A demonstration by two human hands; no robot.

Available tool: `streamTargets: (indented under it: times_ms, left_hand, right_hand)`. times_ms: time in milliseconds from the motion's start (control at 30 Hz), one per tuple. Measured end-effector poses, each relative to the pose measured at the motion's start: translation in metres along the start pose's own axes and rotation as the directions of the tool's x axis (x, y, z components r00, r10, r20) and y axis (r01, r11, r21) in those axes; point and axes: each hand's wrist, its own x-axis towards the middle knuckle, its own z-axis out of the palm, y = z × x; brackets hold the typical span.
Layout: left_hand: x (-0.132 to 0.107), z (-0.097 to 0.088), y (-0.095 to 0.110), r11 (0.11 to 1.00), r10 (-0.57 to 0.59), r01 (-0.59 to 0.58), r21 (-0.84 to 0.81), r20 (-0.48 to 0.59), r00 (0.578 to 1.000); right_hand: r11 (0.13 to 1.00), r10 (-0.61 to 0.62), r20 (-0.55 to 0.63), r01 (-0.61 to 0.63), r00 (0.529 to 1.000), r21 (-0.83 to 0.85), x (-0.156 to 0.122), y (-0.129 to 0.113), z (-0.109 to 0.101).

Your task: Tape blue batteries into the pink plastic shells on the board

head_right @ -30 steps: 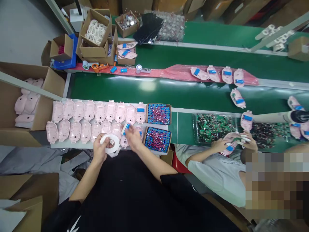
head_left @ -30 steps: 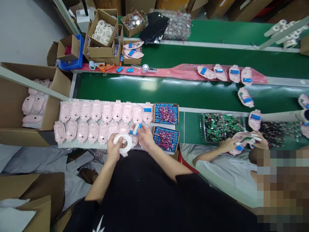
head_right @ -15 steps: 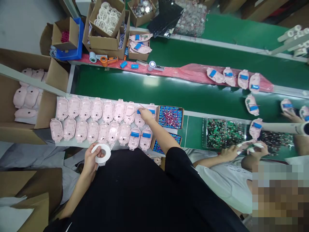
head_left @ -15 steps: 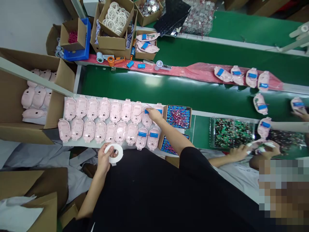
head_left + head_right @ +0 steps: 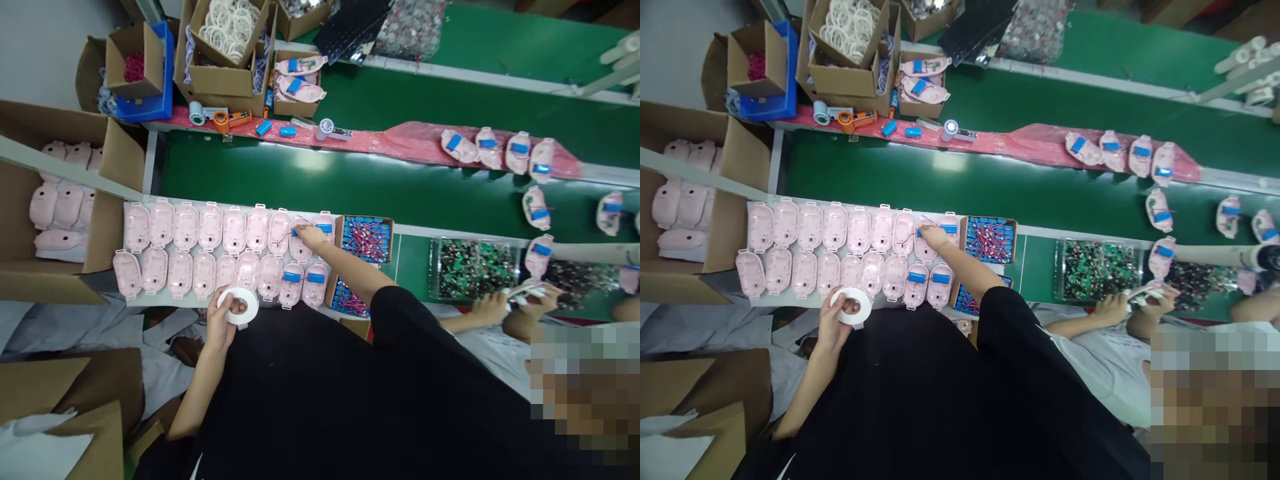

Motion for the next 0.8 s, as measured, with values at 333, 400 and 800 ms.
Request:
streamTargets:
  times_ms: [333, 400, 800]
  left_hand:
    - [0.015, 0.044, 0.018, 0.981, 0.123, -0.097, -0.169, 0.15, 0.981]
    - [0.016, 0.052, 0.019, 0.975, 0.178, -0.148, -0.168, 0.176, 0.968]
    - [-0.048, 0.069, 0.005, 0.996, 0.048, -0.033, -0.078, 0.197, 0.979]
  right_hand:
    - [0.345, -0.488, 0.0, 0.193, 0.873, 0.918, -0.181, -0.135, 0.05]
    - [0.411, -0.434, -0.054, 0.251, 0.899, 0.876, -0.201, -0.138, 0.058]
    - [0.863, 0.502, -0.565, -0.34, 0.655, 0.374, -0.161, 0.155, -0.014]
